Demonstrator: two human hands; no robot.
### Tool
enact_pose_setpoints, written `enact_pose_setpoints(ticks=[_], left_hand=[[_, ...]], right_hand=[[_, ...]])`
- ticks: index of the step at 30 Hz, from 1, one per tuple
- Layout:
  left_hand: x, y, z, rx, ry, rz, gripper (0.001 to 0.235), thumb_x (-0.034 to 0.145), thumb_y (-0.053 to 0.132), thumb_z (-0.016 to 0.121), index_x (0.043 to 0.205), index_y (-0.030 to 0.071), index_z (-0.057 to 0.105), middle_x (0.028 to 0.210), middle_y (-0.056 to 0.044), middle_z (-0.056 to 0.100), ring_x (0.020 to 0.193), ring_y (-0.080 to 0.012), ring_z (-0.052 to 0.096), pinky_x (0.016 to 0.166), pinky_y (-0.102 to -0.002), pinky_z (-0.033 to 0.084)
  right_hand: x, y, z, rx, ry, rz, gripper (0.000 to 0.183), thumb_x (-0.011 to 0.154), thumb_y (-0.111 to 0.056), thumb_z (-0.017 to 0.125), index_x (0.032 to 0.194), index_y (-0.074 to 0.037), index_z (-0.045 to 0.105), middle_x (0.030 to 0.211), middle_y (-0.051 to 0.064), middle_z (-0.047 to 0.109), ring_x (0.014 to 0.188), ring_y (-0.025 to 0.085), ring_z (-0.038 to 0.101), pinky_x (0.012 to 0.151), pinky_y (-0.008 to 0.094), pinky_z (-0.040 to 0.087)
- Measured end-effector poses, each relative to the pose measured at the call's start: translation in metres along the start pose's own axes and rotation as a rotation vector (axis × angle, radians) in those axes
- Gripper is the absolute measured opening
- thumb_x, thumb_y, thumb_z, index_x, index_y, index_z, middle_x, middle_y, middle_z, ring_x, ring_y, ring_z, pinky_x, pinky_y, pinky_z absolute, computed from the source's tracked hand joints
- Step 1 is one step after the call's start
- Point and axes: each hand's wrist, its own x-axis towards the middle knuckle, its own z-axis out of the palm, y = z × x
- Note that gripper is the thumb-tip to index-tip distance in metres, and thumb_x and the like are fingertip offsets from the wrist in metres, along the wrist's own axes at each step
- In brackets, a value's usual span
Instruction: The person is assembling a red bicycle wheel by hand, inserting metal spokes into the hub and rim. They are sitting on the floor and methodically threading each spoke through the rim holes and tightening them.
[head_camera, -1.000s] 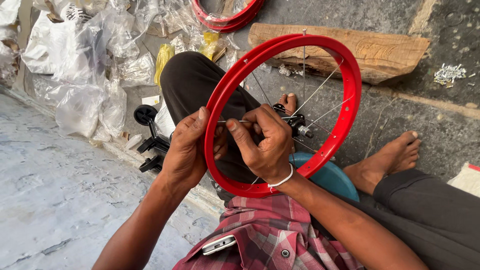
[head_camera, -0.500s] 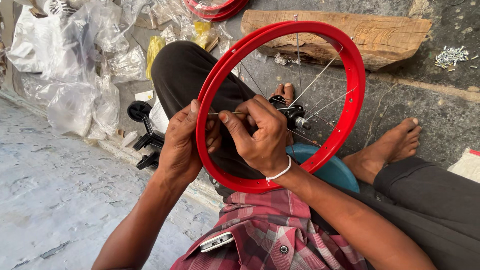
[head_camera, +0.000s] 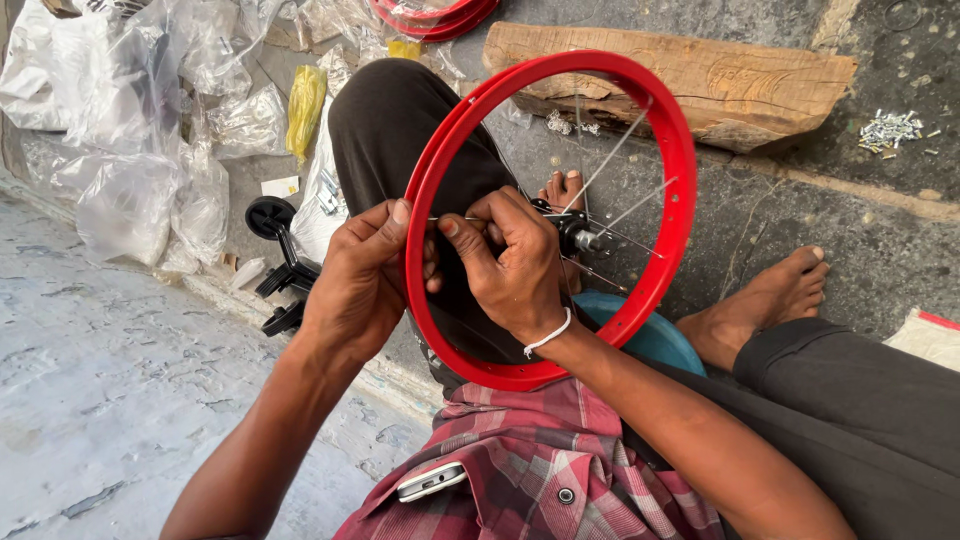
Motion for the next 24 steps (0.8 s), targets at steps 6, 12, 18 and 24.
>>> enact_pose_setpoints(ticks=[6,12,18,24], left_hand=[[0.003,-0.01,-0.008,0.032,0.111,0.023,0.029,0.103,0.032,0.065,0.097,0.004,0.064,0.072,-0.002,0.06,0.061,-0.0124,0.059,0.056,-0.029,0.051],[-0.011,-0.009,-0.011,0.469,0.161,0.435,0.024,0.103,0.023,0.065,0.119,0.005,0.062,0.088,-0.003,0.065,0.073,-0.0109,0.061,0.062,-0.026,0.051],[-0.009,0.028,-0.029,1.449,-0.029,1.031,0.024,0.09,-0.004,0.077,0.111,0.003,0.069,0.105,-0.011,0.061,0.094,-0.0253,0.061,0.078,-0.035,0.05],[-0.006,0.046,-0.028,1.418,-0.135,0.851,0.022,0.087,-0.003,0.075,0.106,0.001,0.066,0.099,-0.011,0.059,0.089,-0.0251,0.059,0.078,-0.037,0.049]], right_hand=[[0.003,0.006,0.001,0.032,-0.045,0.01,0.032,0.099,-0.026,0.075,0.082,-0.002,0.063,0.073,0.002,0.053,0.06,0.01,0.043,0.055,0.029,0.036],[0.0,0.004,0.008,0.053,-0.06,0.004,0.033,0.099,-0.028,0.075,0.082,-0.002,0.062,0.074,0.002,0.054,0.06,0.01,0.046,0.055,0.029,0.037],[0.001,0.004,0.008,0.015,-0.092,-0.001,0.036,0.098,-0.031,0.074,0.082,-0.002,0.061,0.073,0.004,0.052,0.059,0.013,0.044,0.054,0.03,0.036],[0.003,0.003,0.011,0.017,-0.095,-0.032,0.038,0.1,-0.033,0.073,0.081,-0.002,0.061,0.072,0.004,0.051,0.061,0.012,0.045,0.056,0.031,0.037]])
